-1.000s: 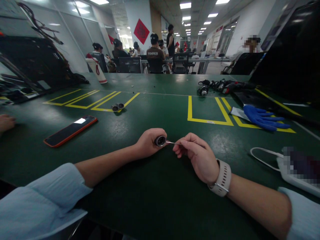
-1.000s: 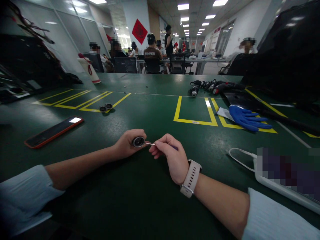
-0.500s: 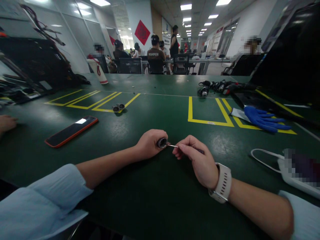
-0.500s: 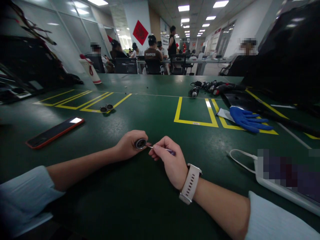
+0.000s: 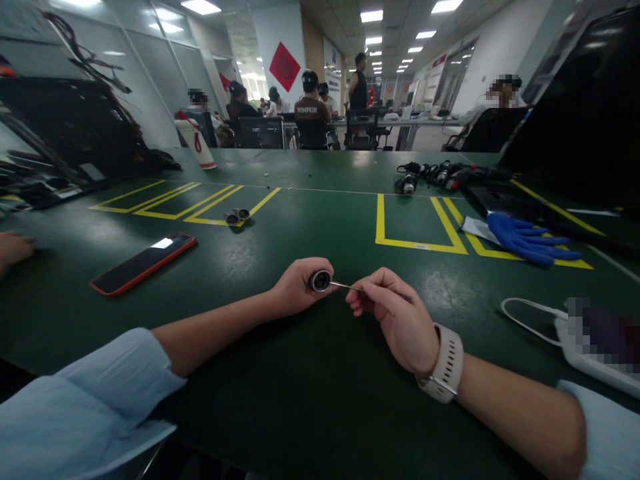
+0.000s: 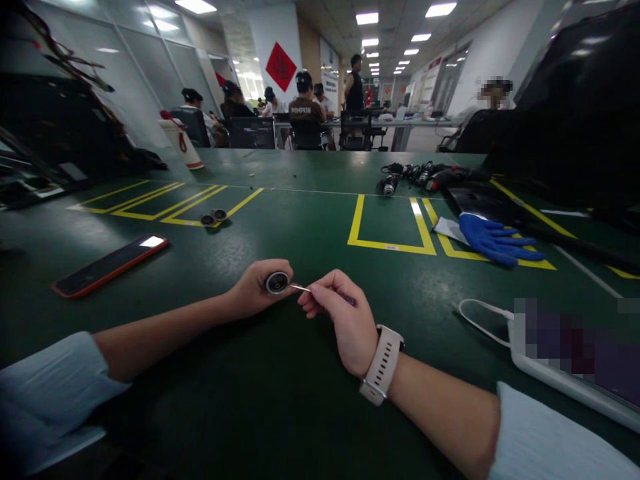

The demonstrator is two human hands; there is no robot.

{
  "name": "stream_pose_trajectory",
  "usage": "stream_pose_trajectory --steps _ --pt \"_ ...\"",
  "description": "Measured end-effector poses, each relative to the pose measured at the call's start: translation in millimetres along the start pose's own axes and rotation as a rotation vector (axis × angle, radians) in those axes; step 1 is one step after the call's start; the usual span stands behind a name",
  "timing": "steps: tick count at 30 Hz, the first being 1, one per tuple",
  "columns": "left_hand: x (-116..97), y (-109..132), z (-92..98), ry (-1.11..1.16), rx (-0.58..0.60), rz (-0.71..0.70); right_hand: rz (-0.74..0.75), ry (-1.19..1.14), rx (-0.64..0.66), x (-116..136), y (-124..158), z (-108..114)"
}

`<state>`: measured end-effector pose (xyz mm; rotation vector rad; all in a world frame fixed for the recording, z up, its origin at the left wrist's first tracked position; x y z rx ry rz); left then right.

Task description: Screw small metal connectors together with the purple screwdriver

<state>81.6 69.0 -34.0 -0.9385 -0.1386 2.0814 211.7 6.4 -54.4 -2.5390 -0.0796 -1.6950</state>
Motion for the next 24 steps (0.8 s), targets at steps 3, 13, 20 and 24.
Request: stream_pose_trajectory --steps 3,13,20,24 --pt "-0.1 -0.2 -0.9 -0.042 0.009 0.004 0.041 0.064 0.009 0.1 0.8 1.4" --pt "-1.1 -0.2 2.1 0.120 0.020 -0.006 -0.026 -0.043 0.076 -0.7 1.0 -5.6" --pt "-0.6 0.0 3.4 0.110 -0.022 0.016 0.038 0.031 0.073 -0.2 2.0 -4.0" --pt "0.1 0.0 2.8 0.070 -0.033 0.009 0.061 0.064 0.072 -1.3 2.0 -2.9"
Point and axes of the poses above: each hand's wrist, its own y-axis away from the middle knuckle, its own z-axis out of the back of the hand, x = y × z, the point moved 6 cm from there along -y, towards the middle knuckle, and after that the axes turned 1 degree about y, right-handed, at the moved point
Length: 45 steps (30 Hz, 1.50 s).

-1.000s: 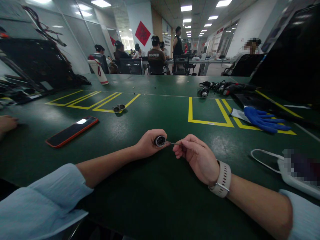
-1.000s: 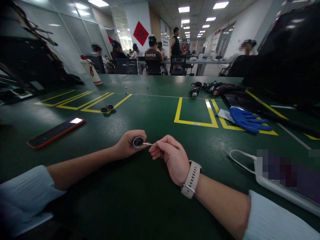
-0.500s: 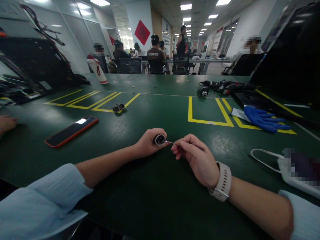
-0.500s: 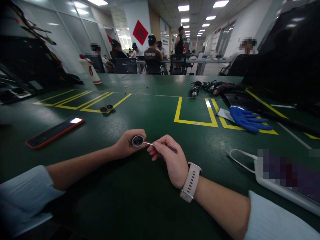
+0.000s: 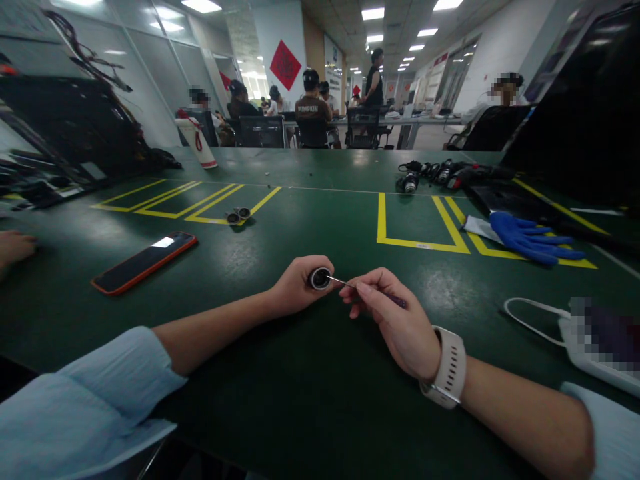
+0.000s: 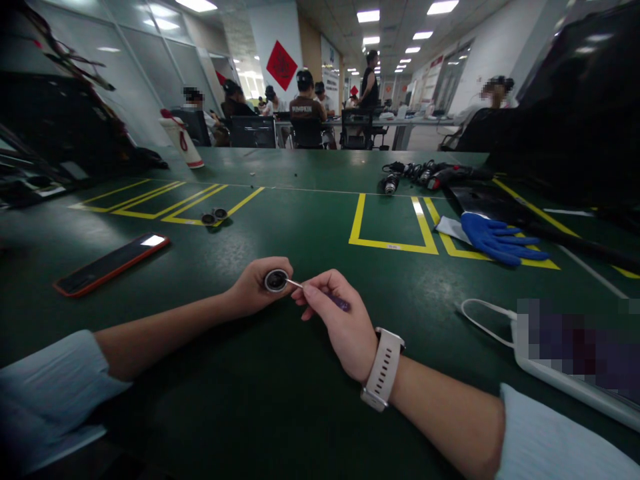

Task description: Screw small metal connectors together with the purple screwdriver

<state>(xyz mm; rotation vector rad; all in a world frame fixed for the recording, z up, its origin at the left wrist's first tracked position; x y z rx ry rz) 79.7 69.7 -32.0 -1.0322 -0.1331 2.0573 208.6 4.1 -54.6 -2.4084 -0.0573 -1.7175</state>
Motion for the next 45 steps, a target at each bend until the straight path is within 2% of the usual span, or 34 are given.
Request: stream_pose_trajectory --steps 13,20,32,39,45 --pt "-4.3 -0.6 0.0 0.131 0.065 -0.034 -0.102 -0.146 0.020 0.3 -2.2 -3.8" --pt "-1.7 0.3 1.3 -0.032 -0.023 -0.051 0.005 0.060 -0.026 0.5 1.0 0.4" --pt "-1.4 -0.3 3.4 0.107 -0.010 -0.015 -0.112 -0.082 0.000 -1.4 -0.6 -3.2" --pt "1.0 0.4 2.9 -0.010 -0.054 -0.001 -0.084 -0.028 -0.030 -1.8 -0.8 -1.8" --pt "0.4 0.3 0.9 -0.018 -0.020 -0.009 -0.111 -0.037 -0.021 -3.2 -1.3 -0.9"
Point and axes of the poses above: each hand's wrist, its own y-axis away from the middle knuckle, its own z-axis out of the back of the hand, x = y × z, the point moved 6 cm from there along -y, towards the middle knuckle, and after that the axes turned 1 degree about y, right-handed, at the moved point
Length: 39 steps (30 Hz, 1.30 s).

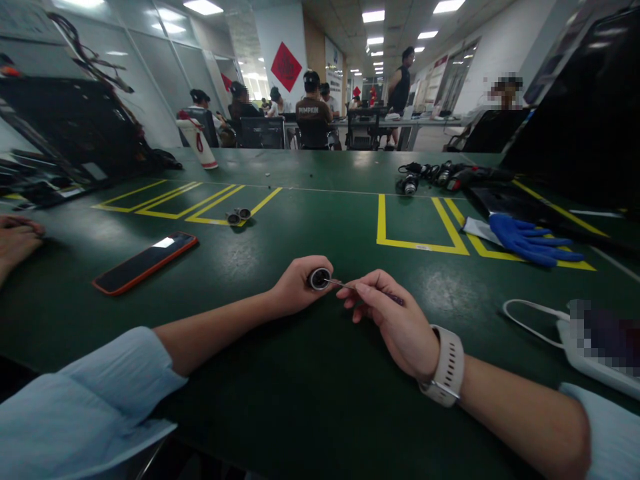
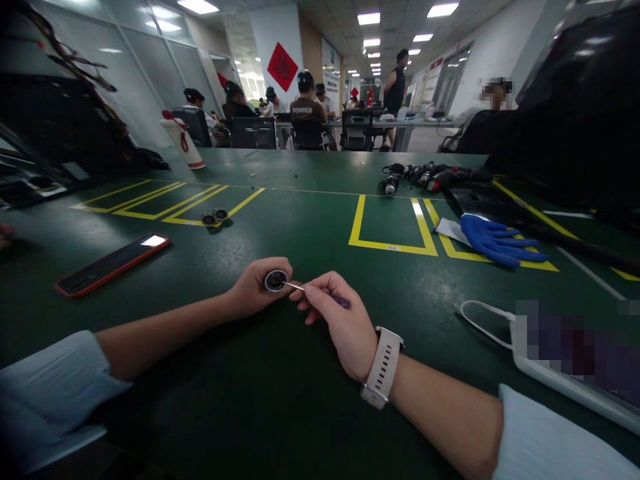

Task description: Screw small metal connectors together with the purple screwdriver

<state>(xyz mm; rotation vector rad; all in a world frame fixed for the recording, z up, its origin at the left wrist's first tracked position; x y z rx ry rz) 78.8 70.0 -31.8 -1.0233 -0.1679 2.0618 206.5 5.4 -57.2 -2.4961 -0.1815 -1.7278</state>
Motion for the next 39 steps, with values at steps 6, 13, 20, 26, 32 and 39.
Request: stream_pose_trajectory --steps 6,13,20,26,32,39 --pt "-1.8 -0.7 1.1 0.095 0.019 0.012 -0.010 -0.042 0.019 -0.5 -0.6 -0.1" --pt "-1.1 -0.9 -0.1 0.078 0.019 0.006 -0.015 -0.038 -0.001 0.9 0.1 -1.2" --pt "0.8 0.8 -4.0 -0.028 0.047 0.006 -0.019 -0.022 0.014 -0.3 -0.4 -0.6" --pt "-2.5 0.4 -3.5 0.067 0.082 -0.003 -0.052 -0.037 0.016 1.1 0.5 -1.5" --pt "-0.4 0.0 0.1 0.023 0.003 0.023 0.037 -0.004 -0.053 3.8 1.9 3.0" --pt "2.7 2.0 -0.9 -0.109 -0.015 0.031 0.139 0.179 -0.037 4.5 4.2 2.4"
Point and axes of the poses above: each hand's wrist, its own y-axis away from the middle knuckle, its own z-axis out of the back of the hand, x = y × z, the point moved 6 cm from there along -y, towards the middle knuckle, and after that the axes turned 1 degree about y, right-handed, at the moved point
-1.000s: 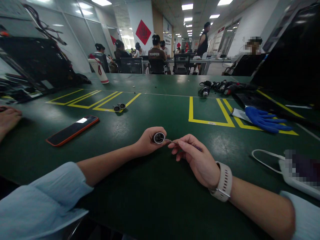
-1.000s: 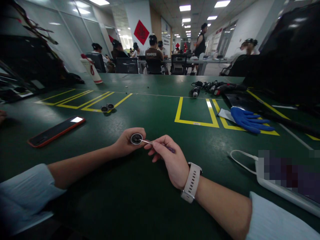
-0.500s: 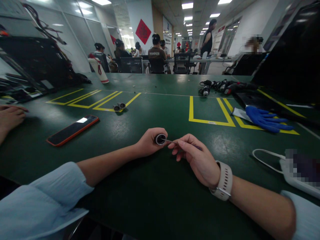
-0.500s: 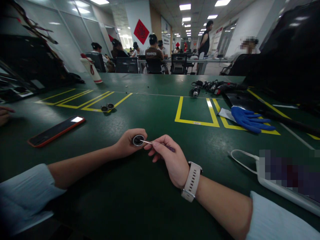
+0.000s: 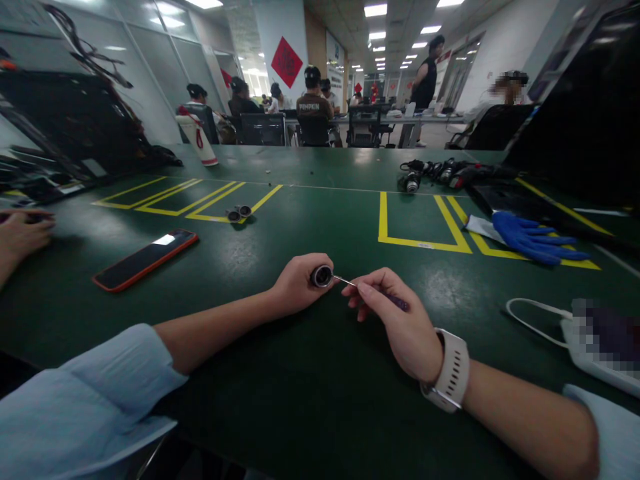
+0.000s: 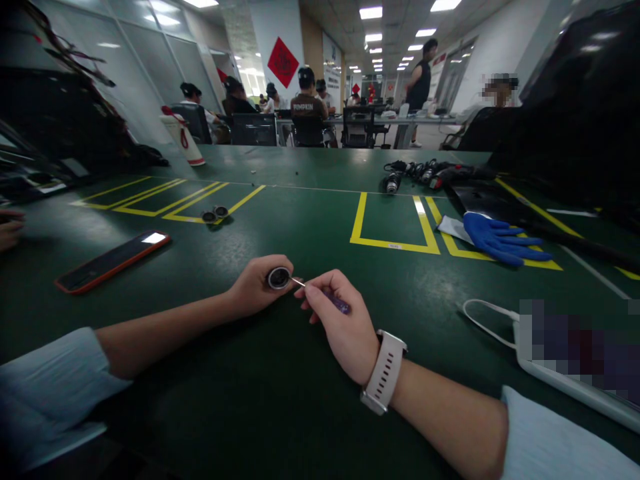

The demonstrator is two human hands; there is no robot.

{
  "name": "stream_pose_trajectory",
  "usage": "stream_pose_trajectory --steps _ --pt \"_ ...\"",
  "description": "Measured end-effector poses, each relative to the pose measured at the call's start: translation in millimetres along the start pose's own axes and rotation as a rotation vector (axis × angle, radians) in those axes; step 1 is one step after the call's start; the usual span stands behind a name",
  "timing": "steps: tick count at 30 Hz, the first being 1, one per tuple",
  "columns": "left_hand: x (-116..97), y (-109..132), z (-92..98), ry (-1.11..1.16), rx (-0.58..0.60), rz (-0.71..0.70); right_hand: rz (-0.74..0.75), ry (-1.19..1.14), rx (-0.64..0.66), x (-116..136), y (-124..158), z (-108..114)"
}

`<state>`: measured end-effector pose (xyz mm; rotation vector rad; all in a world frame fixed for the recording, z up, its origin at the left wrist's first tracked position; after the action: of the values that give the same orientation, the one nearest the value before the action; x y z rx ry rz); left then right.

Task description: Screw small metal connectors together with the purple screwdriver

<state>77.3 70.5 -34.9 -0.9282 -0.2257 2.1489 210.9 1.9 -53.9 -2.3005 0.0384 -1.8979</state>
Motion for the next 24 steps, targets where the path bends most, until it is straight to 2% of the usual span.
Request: stream_pose_trajectory --steps 11,17,20,24 --pt "2.3 -0.9 4.5 0.134 -0.050 0.020 -0.019 -0.065 0.065 -0.4 -0.1 -3.9" --pt "-0.2 0.6 3.5 -0.036 -0.057 0.003 -0.005 0.101 0.029 6.4 1.5 -3.5" --pt "-3.3 0.5 2.6 -0.093 -0.034 -0.036 -0.017 0.052 0.039 3.4 0.5 -3.0" --pt "-2.4 -0.2 3.7 -0.058 -0.044 -0.031 -0.058 -0.073 0.039 -4.0 -2.5 -1.6"
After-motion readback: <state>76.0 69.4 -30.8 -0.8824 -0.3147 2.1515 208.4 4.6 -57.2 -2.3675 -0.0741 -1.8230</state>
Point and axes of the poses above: each hand's wrist, its own y-axis away from the middle knuckle, its own z-axis out of the back of the hand, x = y × z, the point moved 6 cm from there along -y, towards the middle knuckle, and after that the axes turned 1 degree about y, right-handed, at the moved point
